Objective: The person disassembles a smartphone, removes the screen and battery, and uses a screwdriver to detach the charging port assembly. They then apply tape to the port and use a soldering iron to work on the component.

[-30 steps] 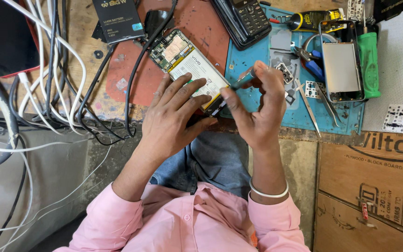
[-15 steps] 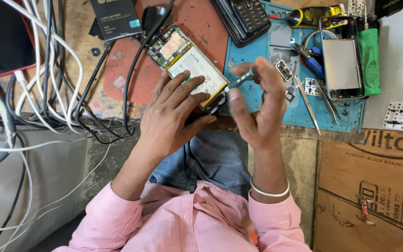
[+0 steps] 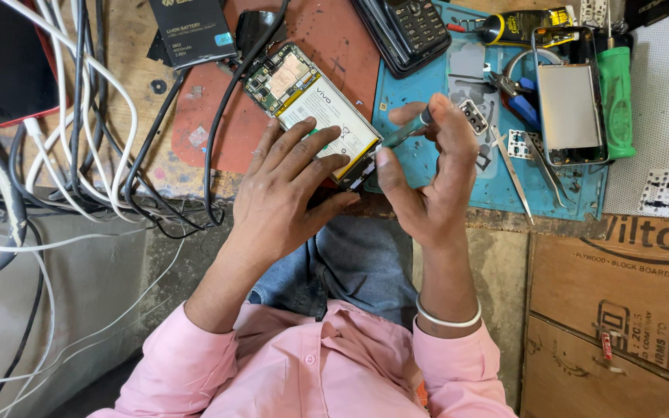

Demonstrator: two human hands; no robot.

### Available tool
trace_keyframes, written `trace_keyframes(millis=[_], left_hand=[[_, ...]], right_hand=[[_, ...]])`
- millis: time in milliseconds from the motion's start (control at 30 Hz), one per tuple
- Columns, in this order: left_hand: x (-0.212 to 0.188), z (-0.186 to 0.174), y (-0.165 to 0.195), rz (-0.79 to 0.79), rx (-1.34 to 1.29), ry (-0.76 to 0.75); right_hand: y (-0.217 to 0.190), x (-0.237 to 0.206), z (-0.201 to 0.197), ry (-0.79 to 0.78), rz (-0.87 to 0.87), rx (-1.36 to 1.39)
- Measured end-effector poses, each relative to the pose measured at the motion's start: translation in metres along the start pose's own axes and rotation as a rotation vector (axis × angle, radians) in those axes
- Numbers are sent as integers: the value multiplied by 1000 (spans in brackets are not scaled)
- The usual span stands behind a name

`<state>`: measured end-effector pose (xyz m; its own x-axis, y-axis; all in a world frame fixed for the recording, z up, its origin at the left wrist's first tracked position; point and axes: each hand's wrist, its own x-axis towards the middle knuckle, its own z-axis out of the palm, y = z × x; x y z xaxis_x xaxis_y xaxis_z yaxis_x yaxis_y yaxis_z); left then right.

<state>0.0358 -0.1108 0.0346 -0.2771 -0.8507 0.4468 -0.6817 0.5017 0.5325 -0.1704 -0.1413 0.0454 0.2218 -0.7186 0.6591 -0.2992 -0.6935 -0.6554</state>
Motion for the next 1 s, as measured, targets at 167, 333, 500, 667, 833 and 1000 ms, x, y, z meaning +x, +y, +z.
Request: trace_keyframes(millis=[167, 333, 500, 667, 833, 1000], left_hand=[[0, 2, -1, -6, 3, -1], [1, 2, -2, -4, -2, 4], [1, 3, -3, -5, -9, 10], [3, 5, -4, -3, 0, 7], [4, 7, -7, 4, -4, 13], [5, 8, -11, 6, -6, 13]], right_hand=[[4, -10, -5, 16, 191, 185], [16, -14, -6, 155, 289, 359], [20, -13, -11, 260, 353, 492], [21, -6, -21, 380, 420, 497], [28, -3, -44, 519, 437, 445], [49, -7, -69, 547, 425, 416]])
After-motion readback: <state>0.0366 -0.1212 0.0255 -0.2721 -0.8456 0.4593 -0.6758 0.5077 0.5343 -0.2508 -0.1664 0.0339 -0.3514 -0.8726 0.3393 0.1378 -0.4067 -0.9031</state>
